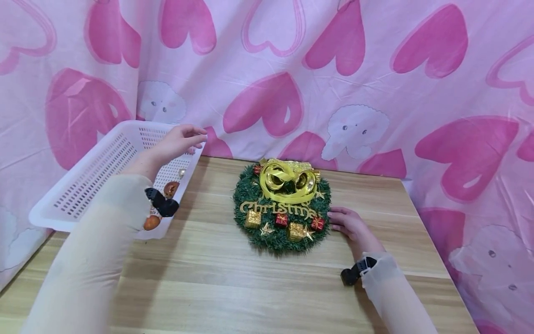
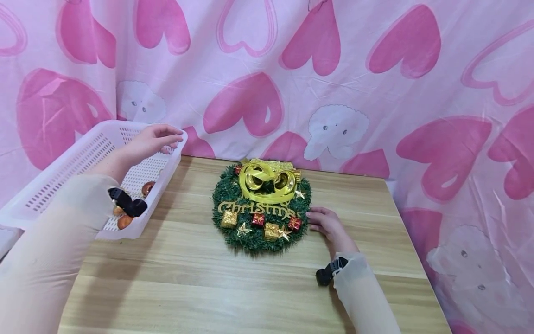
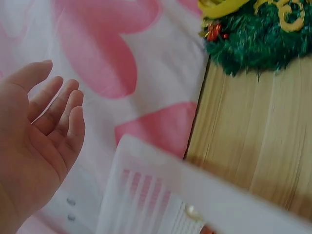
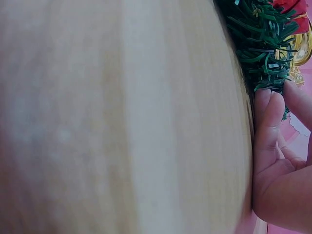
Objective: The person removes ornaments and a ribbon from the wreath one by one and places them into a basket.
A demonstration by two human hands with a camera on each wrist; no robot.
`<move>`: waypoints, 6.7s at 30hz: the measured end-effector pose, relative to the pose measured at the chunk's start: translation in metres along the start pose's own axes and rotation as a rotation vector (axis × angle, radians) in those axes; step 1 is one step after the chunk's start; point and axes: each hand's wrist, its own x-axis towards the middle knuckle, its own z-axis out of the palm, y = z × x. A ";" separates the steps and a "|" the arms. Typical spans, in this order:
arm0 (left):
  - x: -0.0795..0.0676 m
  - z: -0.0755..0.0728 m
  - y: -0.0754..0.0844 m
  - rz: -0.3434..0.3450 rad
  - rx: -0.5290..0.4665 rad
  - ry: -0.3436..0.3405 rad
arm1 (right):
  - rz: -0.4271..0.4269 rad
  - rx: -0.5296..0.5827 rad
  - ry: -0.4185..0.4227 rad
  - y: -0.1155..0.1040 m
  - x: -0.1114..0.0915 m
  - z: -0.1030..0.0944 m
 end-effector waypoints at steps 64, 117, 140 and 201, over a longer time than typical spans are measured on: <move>0.047 0.158 -0.015 -0.052 -0.043 -0.299 | 0.004 0.069 0.007 0.003 0.001 0.015; 0.056 0.142 0.064 0.018 -0.476 -0.248 | -0.010 0.029 0.016 0.000 0.000 0.009; 0.046 0.088 0.054 -0.001 -0.438 -0.171 | -0.024 0.020 0.004 0.002 0.002 0.007; -0.030 -0.087 -0.026 -0.050 -1.062 0.241 | -0.029 0.040 0.001 0.002 -0.001 0.002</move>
